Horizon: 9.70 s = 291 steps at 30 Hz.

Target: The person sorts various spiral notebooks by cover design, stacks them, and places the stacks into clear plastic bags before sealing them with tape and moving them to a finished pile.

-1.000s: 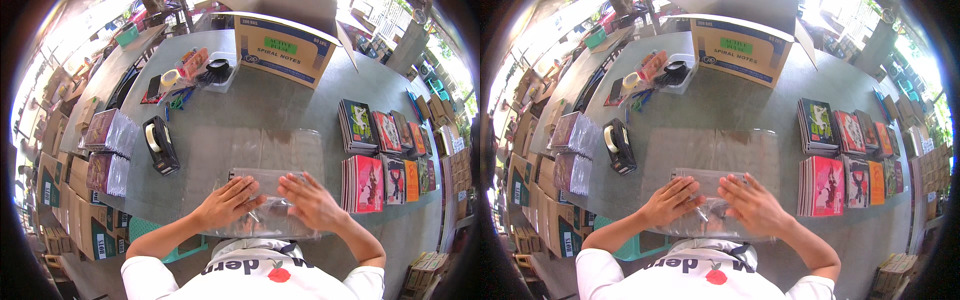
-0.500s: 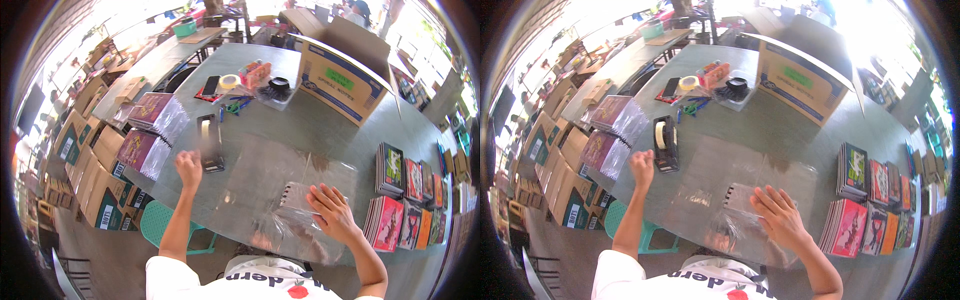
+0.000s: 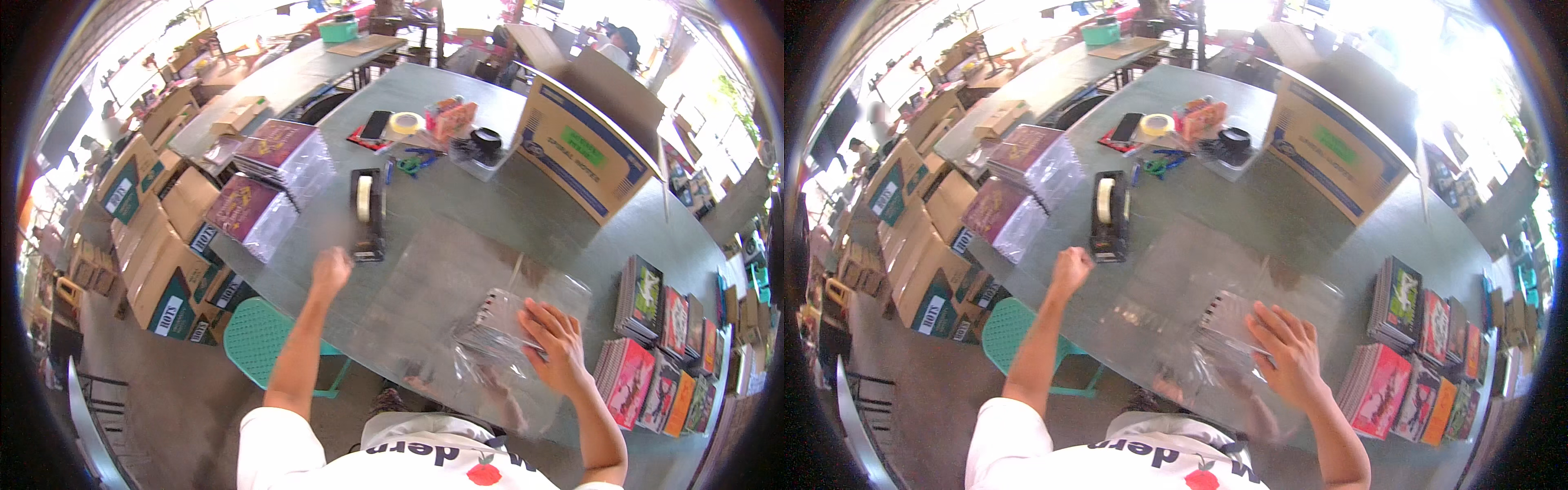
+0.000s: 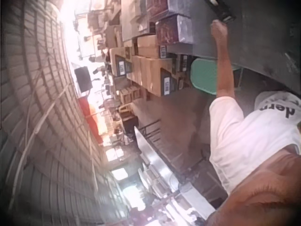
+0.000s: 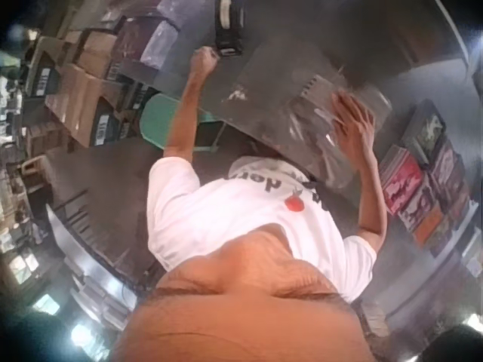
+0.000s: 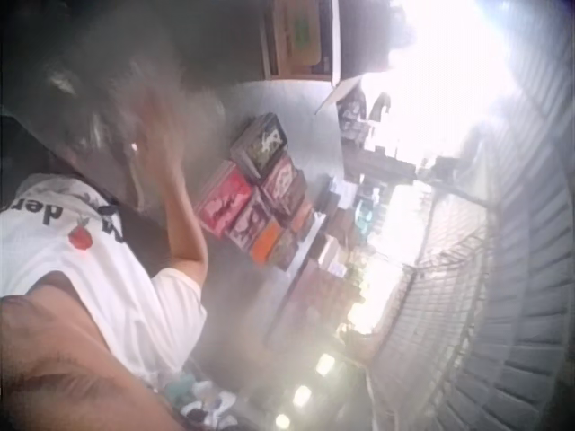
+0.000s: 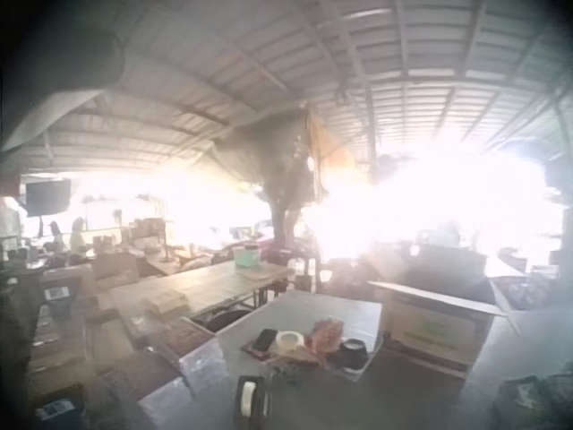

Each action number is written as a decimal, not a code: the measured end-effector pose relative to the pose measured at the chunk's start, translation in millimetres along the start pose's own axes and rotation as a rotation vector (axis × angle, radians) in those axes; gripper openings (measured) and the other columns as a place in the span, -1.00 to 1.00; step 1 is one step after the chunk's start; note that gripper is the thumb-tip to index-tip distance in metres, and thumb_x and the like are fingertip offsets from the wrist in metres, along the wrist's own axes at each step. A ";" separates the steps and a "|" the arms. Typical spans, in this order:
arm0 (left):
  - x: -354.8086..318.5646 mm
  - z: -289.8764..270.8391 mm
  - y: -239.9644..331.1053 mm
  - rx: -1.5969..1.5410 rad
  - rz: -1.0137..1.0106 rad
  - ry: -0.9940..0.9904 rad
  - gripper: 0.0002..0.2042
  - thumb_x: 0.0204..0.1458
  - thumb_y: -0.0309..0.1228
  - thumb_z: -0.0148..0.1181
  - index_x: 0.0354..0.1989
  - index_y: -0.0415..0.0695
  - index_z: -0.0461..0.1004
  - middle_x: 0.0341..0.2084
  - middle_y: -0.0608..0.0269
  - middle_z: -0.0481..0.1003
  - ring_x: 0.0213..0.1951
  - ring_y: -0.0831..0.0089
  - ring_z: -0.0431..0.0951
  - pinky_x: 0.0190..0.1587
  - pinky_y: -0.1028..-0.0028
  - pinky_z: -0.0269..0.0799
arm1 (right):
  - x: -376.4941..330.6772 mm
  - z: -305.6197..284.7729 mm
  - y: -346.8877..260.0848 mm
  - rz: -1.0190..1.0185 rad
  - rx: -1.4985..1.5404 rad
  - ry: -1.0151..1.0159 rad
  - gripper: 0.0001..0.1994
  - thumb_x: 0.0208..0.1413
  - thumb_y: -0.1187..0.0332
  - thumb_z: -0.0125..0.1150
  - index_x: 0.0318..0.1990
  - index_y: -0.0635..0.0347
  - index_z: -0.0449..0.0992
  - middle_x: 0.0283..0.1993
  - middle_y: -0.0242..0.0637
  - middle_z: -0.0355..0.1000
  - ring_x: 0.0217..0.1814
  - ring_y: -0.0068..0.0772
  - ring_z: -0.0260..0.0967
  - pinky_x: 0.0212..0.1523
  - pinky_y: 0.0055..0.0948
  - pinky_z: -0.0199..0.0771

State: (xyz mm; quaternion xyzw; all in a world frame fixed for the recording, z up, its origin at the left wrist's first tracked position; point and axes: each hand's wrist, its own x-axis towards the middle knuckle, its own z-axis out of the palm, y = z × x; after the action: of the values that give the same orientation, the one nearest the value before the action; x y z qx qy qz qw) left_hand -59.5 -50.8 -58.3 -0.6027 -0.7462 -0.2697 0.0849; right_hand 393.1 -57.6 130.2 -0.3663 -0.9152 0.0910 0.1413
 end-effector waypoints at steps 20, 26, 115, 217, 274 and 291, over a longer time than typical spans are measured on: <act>-127.4 -10.4 303.9 -0.743 0.070 -0.198 -0.69 -0.13 -0.17 0.28 -0.59 -0.20 0.47 -0.71 0.04 0.43 -0.69 0.22 0.41 -0.62 0.40 0.28 | 10.0 -1.7 36.7 -0.006 0.284 -0.132 -0.34 -0.13 0.30 0.27 0.21 -0.04 0.20 0.29 -0.28 0.09 0.19 -0.09 0.17 0.11 -0.23 0.18; -166.3 46.2 404.0 -1.641 -0.232 -1.530 -0.81 -0.07 -0.24 0.26 -0.47 -0.08 0.47 -0.50 0.40 0.48 -0.43 0.49 0.48 -0.45 0.48 0.36 | 62.6 9.0 -18.8 0.050 0.042 -0.191 -0.16 -0.26 0.24 0.36 0.25 0.00 0.07 0.12 -0.08 0.24 0.10 -0.03 0.24 0.08 -0.24 0.27; -36.6 -108.0 171.7 -0.390 0.363 -0.573 -0.26 -0.55 -0.38 0.43 0.00 -0.18 0.32 -0.46 0.13 0.51 -0.34 0.20 0.53 -0.30 0.29 0.44 | 38.3 26.7 -57.8 -0.018 0.530 0.298 -0.84 -0.10 0.37 0.21 -0.33 0.20 0.47 -0.32 -0.24 0.37 -0.28 -0.26 0.36 -0.28 -0.20 0.37; 11.2 -62.6 108.5 -0.365 -0.238 -0.430 -0.86 -0.01 -0.48 0.12 -0.55 -0.24 0.50 -0.67 0.31 0.46 -0.59 0.61 0.44 -0.55 0.55 0.30 | 19.7 -1.8 17.4 0.102 0.093 -0.106 -0.41 -0.15 0.58 0.10 0.16 0.08 0.26 0.29 -0.34 0.09 0.36 -0.08 -0.09 0.29 -0.09 -0.13; 34.4 -151.1 -173.4 -1.735 -0.660 0.220 -0.59 0.09 -0.16 0.01 0.03 -0.16 0.27 -0.08 0.20 0.42 -0.08 0.35 0.46 -0.06 0.31 0.43 | 148.4 39.9 -332.3 -1.170 1.497 -0.545 -0.72 -0.09 0.25 0.10 -0.24 0.22 0.44 -0.36 -0.13 0.25 -0.38 -0.14 0.25 -0.43 -0.29 0.28; 19.2 -91.7 172.2 -0.569 0.244 -0.041 -0.82 0.06 -0.31 0.09 -0.25 -0.13 0.43 -0.54 0.22 0.39 -0.51 0.42 0.39 -0.41 0.45 0.32 | -46.6 39.0 -158.3 -0.486 1.104 -0.017 -0.85 -0.06 0.35 0.22 -0.39 0.20 0.44 -0.36 -0.24 0.32 -0.25 -0.26 0.31 -0.28 -0.35 0.32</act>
State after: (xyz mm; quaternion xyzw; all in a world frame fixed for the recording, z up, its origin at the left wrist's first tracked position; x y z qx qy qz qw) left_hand 80.1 -58.7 79.0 -0.6926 -0.5644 -0.4436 -0.0705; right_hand 310.6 -205.7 127.3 -0.0185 -0.7912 0.5208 0.3201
